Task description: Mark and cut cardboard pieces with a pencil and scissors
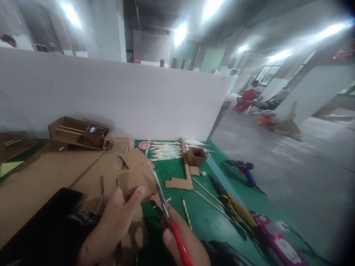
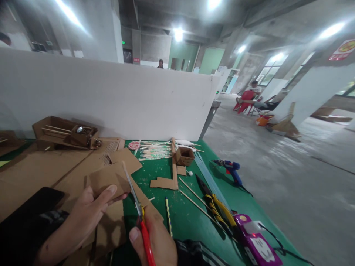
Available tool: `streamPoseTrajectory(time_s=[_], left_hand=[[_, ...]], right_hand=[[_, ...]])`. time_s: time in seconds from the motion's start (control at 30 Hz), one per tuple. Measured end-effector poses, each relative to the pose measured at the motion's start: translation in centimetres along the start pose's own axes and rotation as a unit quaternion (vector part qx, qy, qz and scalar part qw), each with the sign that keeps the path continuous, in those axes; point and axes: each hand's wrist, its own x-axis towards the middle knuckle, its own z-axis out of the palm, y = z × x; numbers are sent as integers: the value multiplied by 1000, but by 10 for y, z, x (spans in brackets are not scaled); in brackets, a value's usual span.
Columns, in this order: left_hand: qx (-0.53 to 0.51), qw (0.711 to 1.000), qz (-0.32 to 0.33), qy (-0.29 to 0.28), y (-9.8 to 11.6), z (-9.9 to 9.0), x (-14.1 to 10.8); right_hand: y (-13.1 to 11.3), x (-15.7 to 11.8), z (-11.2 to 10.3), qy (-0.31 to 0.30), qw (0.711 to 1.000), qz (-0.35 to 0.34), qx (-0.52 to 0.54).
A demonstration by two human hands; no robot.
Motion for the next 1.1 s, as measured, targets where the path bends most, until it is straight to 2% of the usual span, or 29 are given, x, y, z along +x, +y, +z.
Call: streamPoseTrajectory(time_s=[0.1, 0.3, 0.5, 0.8, 1.0, 1.1], left_hand=[[-11, 1000, -5, 16, -1, 0, -1], [-14, 1000, 0, 25, 1, 3, -2], [20, 1000, -7, 7, -1, 0, -5], [-1, 1000, -11, 12, -1, 2, -6], [22, 1000, -17, 0, -6, -1, -7], [25, 999, -21, -3, -3, 1, -10]], right_hand=[[5, 4, 2, -5, 1000, 13, 10], [6, 8, 9, -12, 999, -11, 35], [2, -3, 8, 20, 1000, 10, 13], [14, 3, 9, -12, 999, -5, 48], [6, -1, 7, -5, 999, 16, 31], [4, -2, 9, -8, 999, -3, 44]])
